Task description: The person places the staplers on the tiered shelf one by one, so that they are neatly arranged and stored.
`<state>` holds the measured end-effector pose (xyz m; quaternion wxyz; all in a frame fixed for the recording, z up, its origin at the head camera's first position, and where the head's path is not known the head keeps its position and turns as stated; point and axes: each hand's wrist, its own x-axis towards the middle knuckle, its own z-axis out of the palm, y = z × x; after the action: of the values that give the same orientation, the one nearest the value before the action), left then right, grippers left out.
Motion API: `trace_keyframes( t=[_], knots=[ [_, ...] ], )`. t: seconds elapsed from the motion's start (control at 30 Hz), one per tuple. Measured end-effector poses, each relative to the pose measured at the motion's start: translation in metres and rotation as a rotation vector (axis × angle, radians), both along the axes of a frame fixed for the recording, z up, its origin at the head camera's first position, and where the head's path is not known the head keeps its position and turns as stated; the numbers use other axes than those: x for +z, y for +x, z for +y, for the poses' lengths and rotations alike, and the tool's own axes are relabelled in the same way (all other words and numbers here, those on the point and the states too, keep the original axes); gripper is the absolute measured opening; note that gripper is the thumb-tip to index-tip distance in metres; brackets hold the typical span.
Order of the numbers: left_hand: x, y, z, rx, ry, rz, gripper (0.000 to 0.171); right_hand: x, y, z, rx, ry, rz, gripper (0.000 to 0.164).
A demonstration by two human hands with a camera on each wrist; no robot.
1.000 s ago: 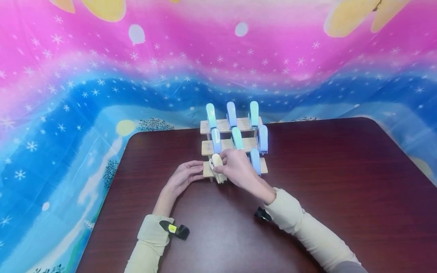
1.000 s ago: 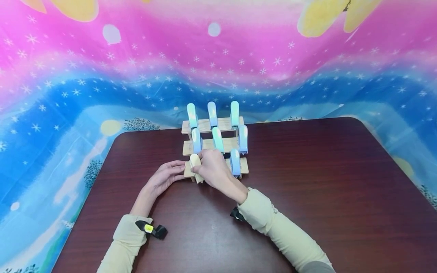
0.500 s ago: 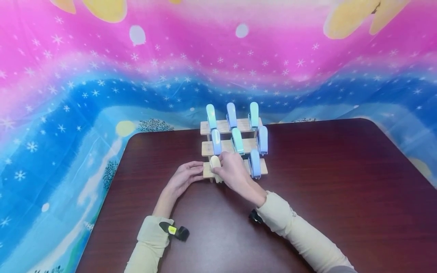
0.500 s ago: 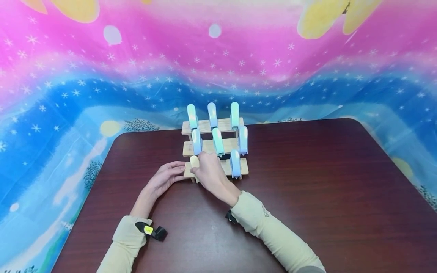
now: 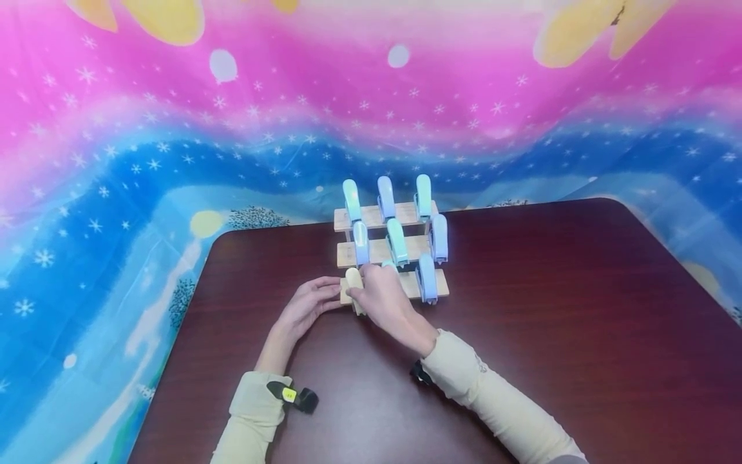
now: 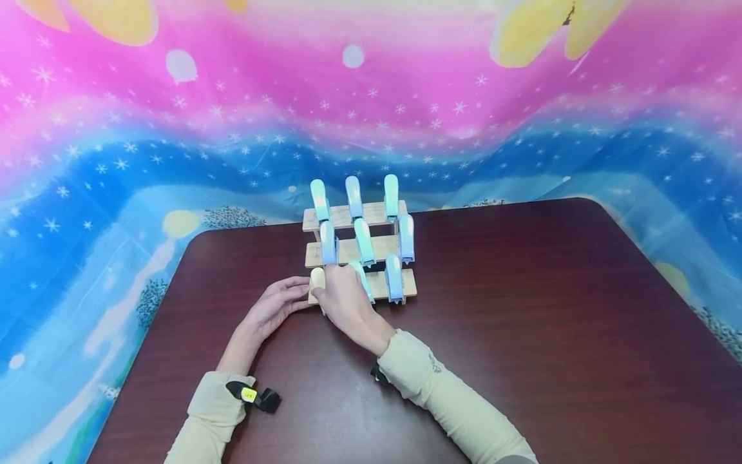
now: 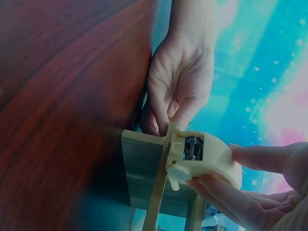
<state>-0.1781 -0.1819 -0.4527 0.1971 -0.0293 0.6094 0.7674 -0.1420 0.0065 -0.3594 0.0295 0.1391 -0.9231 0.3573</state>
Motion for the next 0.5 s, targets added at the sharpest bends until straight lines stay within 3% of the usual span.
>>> trace_keyframes(
  t=[0.5],
  knots=[
    [-0.001, -0.0001, 0.0011, -0.001, 0.004, 0.005, 0.036, 0.0027, -0.0095, 0.0029, -0.013, 0.007, 0.003, 0.022]
  ],
)
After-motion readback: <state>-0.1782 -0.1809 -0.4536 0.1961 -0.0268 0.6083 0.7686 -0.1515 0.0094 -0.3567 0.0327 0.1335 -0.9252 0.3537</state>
